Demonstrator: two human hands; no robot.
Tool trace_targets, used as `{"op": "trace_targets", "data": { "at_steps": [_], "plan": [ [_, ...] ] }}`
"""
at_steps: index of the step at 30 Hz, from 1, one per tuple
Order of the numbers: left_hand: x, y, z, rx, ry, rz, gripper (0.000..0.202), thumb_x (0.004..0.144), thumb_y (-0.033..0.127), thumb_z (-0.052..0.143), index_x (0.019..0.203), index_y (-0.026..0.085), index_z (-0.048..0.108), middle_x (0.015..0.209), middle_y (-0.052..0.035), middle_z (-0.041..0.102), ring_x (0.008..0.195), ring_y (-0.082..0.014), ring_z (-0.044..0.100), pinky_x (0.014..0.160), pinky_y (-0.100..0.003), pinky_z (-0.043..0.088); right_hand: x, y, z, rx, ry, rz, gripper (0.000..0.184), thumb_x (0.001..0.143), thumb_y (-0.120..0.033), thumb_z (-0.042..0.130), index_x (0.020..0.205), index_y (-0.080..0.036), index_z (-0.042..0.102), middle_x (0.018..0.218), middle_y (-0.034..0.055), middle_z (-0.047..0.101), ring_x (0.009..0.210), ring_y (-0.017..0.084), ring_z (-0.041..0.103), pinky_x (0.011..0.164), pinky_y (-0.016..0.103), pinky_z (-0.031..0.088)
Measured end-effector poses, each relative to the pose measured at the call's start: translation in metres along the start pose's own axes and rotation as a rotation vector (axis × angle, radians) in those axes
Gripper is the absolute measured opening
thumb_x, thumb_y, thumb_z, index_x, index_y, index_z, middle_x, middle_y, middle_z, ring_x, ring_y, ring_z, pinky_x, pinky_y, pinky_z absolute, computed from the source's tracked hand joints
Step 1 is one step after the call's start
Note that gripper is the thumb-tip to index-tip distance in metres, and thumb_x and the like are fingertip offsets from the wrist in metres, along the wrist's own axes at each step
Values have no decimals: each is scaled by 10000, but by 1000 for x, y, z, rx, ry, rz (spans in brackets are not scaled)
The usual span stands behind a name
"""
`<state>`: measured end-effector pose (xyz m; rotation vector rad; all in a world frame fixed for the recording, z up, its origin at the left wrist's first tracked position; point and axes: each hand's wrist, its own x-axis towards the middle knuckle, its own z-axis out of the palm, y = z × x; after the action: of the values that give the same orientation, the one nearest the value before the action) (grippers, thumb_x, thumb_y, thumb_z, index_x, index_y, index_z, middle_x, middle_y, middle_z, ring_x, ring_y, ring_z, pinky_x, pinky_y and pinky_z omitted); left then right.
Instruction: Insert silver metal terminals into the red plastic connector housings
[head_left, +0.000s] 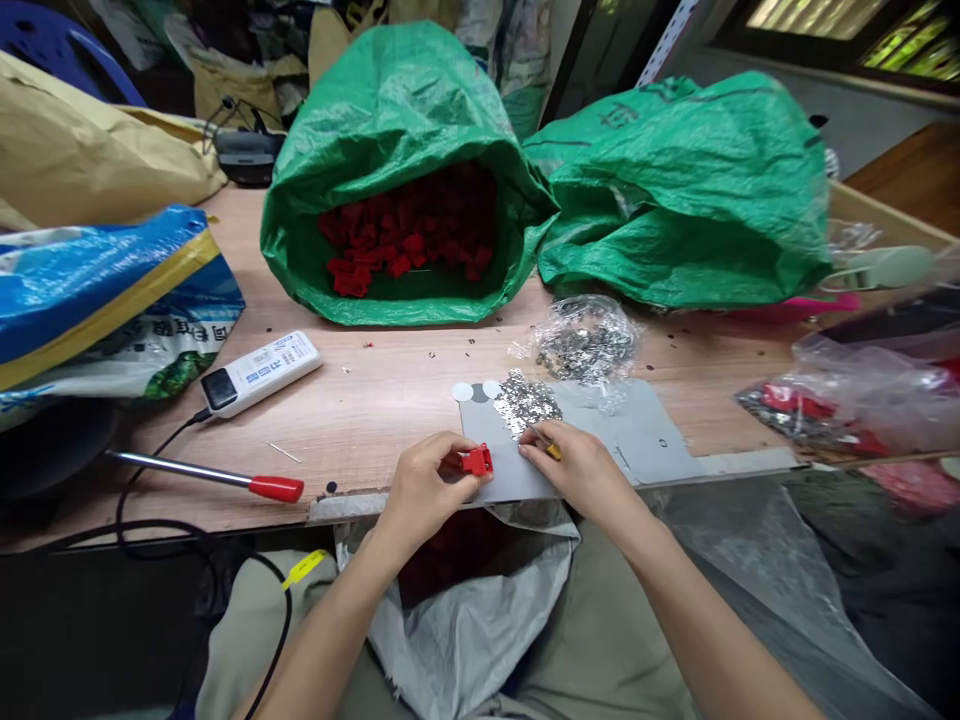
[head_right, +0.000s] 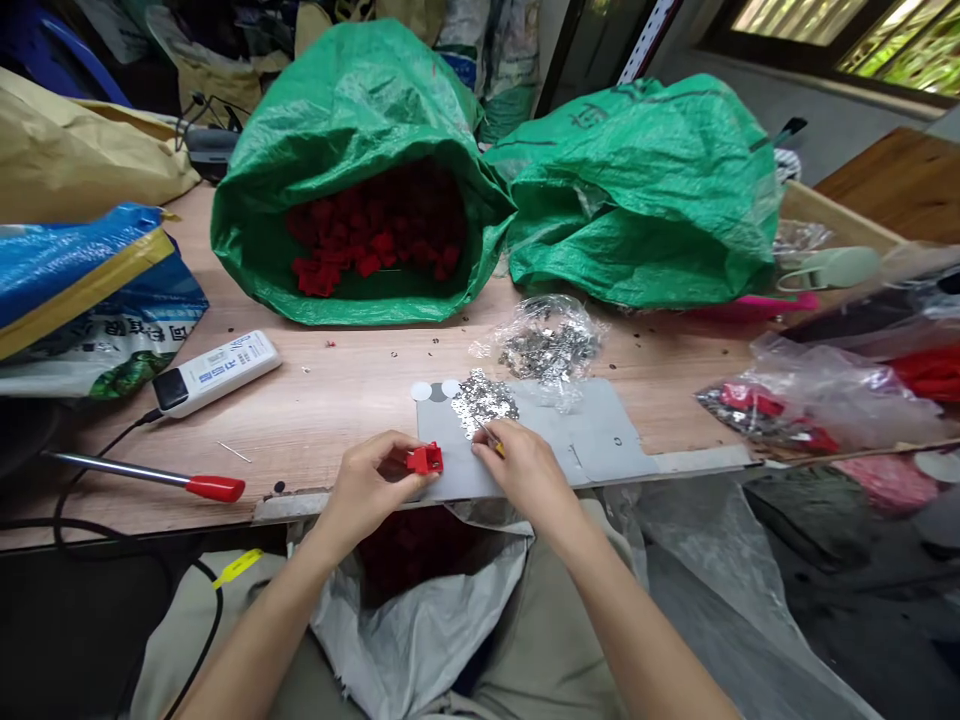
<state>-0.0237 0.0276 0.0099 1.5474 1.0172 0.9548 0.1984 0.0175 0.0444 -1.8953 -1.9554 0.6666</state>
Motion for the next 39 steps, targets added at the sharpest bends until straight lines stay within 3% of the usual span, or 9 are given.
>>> {"op": "trace_targets", "data": {
  "at_steps": [5,10,13,23,28,33,36,39],
  "plan": [
    [2,-1,-1,-84,-11,-84,194,753,234,778,905,187,668,897,-7,718,810,-152,692,731,-239,556,7,-9,-8,32,-74,106,153,817,-335,594,790,-187,625,750,32,630,701,189,564,608,277,361],
    [1,-2,-1,-62,-10,-56,185,748,227,774,857,167,636,859,-17,697,776,-153,681,706,-245,549,7,-17,12,564,-146,271,367,752,-525,639,788,-159,635,581,-28,487,471,100,364,448,234,271],
    [0,-3,0,-47,3,-14,168,749,201,762,847,167,630,853,-16,684,765,-152,677,700,-247,548,6,-22,24,723,-169,361,396,706,-540,664,770,-153,616,500,-66,390,404,72,274,392,216,212],
    [0,-8,2,2,-6,53,133,757,143,727,867,183,662,869,-16,687,779,-158,682,710,-260,560,10,-25,28,491,-141,358,279,724,-440,603,735,-164,643,497,-28,496,368,109,420,370,222,277],
    [-1,-10,2,46,0,77,185,750,104,713,909,191,674,877,-12,690,787,-158,680,725,-266,562,4,-32,30,369,-19,329,245,752,-411,610,716,-178,676,495,-18,525,437,132,468,440,235,313],
    [-3,-6,2,130,17,178,195,768,78,684,927,192,674,870,-6,681,795,-143,663,731,-255,554,-3,-42,35,292,119,328,160,760,-320,615,695,-185,669,670,21,674,633,177,602,577,250,390],
    [-4,-5,3,151,30,231,189,785,78,665,938,188,669,887,-8,690,806,-135,668,742,-247,561,-6,-47,38,243,160,293,154,776,-290,590,679,-188,654,700,23,686,648,175,594,587,251,368],
    [-5,-5,4,181,39,244,201,776,66,652,939,183,670,902,-12,696,815,-137,676,746,-249,570,-9,-48,39,263,156,266,176,772,-278,583,631,-183,626,603,-3,605,575,144,512,549,245,313]
  ]
}}
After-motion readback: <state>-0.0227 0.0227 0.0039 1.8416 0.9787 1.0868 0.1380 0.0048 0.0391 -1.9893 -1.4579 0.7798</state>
